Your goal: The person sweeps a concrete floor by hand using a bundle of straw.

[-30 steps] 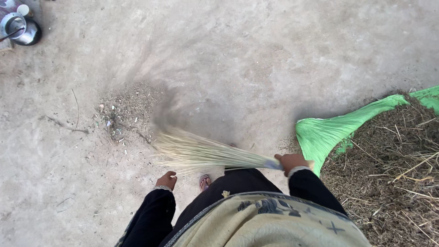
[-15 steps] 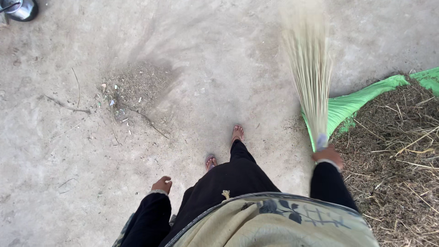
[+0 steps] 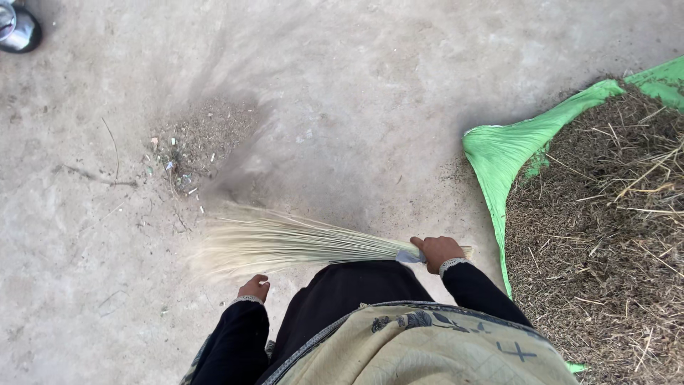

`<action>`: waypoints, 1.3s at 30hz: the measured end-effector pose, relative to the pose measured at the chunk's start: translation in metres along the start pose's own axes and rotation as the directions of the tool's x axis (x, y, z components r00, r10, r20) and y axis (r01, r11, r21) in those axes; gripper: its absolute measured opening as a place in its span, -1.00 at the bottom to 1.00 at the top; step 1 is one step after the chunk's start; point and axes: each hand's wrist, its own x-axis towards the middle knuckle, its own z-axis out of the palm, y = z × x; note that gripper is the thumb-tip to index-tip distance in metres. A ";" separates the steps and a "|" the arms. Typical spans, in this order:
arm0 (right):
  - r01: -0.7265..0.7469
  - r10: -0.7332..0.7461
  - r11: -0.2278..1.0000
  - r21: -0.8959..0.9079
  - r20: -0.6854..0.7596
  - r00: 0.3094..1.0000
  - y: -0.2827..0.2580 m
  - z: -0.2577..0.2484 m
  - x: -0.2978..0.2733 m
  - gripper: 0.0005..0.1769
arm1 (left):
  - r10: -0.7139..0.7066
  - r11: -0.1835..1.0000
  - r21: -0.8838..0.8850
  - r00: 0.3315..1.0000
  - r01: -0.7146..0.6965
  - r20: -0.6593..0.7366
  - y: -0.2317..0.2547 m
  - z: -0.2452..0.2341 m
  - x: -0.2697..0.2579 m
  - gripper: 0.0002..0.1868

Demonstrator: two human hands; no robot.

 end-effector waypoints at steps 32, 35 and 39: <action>0.058 0.007 0.762 0.645 -0.098 0.995 -0.082 0.181 -0.101 0.17 | 0.004 0.998 0.062 1.000 -0.003 -0.017 -0.110 0.147 -0.136 -0.57; 0.272 -0.023 0.607 0.747 -0.326 0.945 -0.086 0.188 -0.070 0.17 | 0.009 0.999 0.048 1.000 -0.010 0.012 -0.108 0.141 -0.155 -0.56; 0.365 0.027 0.390 0.846 -0.406 0.913 -0.106 0.173 -0.016 0.21 | -0.008 0.991 0.136 1.000 0.012 -0.028 -0.102 0.115 -0.174 -0.58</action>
